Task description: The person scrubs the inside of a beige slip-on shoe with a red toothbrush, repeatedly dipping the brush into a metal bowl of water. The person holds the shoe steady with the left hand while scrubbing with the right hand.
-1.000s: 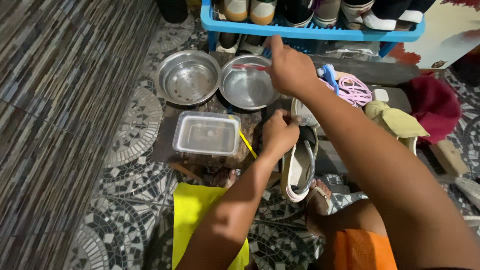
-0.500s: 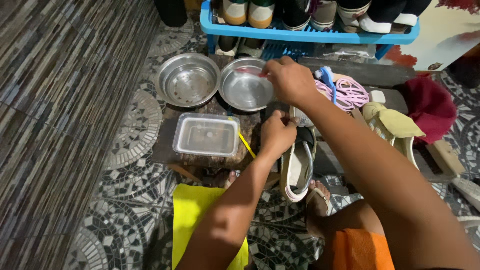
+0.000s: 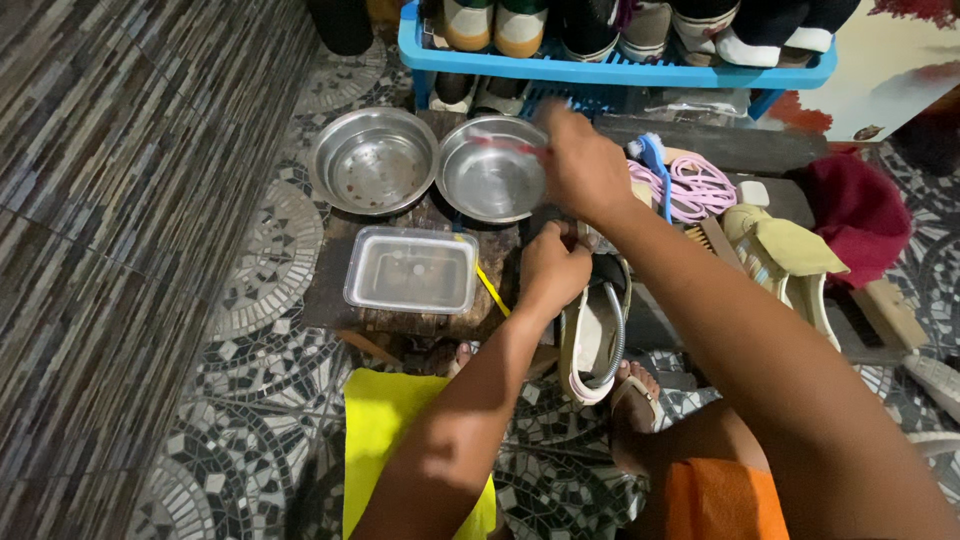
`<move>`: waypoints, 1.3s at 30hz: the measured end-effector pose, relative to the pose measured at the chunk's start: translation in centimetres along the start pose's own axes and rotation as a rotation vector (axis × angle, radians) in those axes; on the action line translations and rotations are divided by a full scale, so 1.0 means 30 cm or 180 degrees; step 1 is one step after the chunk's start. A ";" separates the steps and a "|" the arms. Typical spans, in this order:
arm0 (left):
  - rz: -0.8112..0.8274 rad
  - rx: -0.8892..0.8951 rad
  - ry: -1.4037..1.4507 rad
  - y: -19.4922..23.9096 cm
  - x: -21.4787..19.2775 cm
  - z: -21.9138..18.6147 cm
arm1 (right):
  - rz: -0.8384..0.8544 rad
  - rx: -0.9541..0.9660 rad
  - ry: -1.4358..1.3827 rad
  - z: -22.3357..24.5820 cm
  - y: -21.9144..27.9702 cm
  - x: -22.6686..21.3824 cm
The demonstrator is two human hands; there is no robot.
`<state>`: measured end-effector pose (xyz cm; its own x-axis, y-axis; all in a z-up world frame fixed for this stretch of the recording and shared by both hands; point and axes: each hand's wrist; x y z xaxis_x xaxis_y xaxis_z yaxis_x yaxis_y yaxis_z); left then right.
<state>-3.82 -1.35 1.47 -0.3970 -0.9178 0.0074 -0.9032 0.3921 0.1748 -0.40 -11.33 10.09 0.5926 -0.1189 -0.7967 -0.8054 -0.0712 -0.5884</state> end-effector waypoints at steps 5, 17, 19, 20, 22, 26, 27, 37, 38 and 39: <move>0.0020 -0.0073 -0.0131 0.047 -0.011 -0.068 | 0.0103 0.0024 -0.0137 0.004 0.026 -0.003; 0.0117 -0.0076 -0.0053 0.078 -0.033 -0.100 | 0.0266 -0.0077 0.0081 -0.052 0.035 0.120; 0.0122 -0.0039 -0.0020 0.079 -0.035 -0.113 | 0.0142 -0.0043 0.0103 -0.040 0.028 0.070; 0.0111 -0.0079 -0.0029 0.085 -0.038 -0.129 | 0.0224 0.0168 -0.0267 -0.015 0.021 0.004; 0.0087 -0.0124 -0.0036 0.076 -0.043 -0.129 | 0.0308 0.0369 -0.0647 -0.004 0.012 -0.039; -0.0062 -0.0030 -0.0391 0.051 -0.037 -0.102 | 0.0012 0.0141 -0.0387 -0.076 0.036 0.062; -0.0142 0.0019 -0.0440 0.056 -0.036 -0.102 | 0.0200 -0.0015 0.0044 -0.090 0.048 0.091; -0.0260 -0.0036 -0.0455 0.016 -0.026 -0.045 | 0.0244 0.0208 -0.0190 -0.123 0.066 0.087; -0.0265 -0.0039 -0.0444 0.021 -0.026 -0.055 | 0.0300 0.0181 -0.0242 -0.117 0.063 0.064; -0.0257 -0.0058 -0.0443 0.033 -0.029 -0.059 | 0.0369 0.0174 -0.0298 -0.106 0.071 0.041</move>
<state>-4.07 -0.29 3.39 -0.3432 -0.9282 -0.1438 -0.9304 0.3151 0.1872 -1.41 -14.78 8.31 0.4963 -0.0302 -0.8676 -0.8681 -0.0082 -0.4963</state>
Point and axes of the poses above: each hand's wrist, its own y-axis away from the middle knuckle, its own x-axis out of the palm, z = x × y, and after that the axes turned 15 degrees about y, right-handed
